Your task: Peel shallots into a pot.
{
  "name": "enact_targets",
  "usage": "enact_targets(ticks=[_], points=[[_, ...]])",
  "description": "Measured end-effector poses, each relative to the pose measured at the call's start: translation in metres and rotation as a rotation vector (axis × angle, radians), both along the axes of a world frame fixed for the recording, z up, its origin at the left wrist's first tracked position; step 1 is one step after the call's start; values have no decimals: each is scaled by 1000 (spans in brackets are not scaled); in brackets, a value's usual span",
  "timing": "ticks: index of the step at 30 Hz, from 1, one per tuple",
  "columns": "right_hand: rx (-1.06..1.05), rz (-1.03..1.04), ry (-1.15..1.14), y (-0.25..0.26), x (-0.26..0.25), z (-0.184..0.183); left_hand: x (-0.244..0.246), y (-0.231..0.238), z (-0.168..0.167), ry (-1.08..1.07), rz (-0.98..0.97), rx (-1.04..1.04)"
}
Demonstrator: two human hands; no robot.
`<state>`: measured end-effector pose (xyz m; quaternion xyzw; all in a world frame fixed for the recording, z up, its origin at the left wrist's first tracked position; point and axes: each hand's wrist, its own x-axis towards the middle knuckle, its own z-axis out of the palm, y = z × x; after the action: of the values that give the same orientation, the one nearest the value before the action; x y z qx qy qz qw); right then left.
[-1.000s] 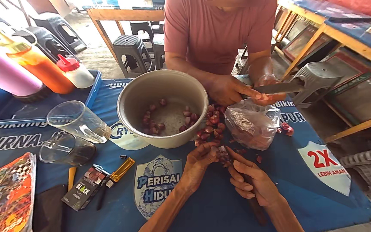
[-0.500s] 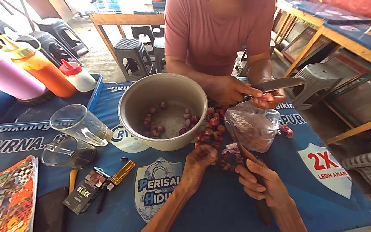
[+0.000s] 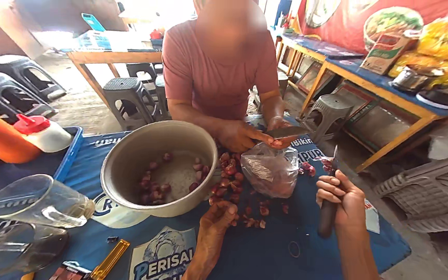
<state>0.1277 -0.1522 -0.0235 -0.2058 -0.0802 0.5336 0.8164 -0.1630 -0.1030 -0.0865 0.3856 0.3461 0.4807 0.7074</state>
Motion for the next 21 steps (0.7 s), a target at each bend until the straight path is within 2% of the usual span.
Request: enact_targets(ticks=[2,6,10,17,21], points=[[-85,13,-107,17,-2,8,0,0,0,-5,8,-5],[-309,260,-380,36,-8,14,-2,-1,1,-6,9,-20],[-259,299,-360,32,1,6,-3,0,1,-5,-4,-25],[-272,230,-405,32,1,-7,-4,1,1,8,-50,-27],[-192,239,-375,33,6,-14,-7,2,4,-50,-68,-62]])
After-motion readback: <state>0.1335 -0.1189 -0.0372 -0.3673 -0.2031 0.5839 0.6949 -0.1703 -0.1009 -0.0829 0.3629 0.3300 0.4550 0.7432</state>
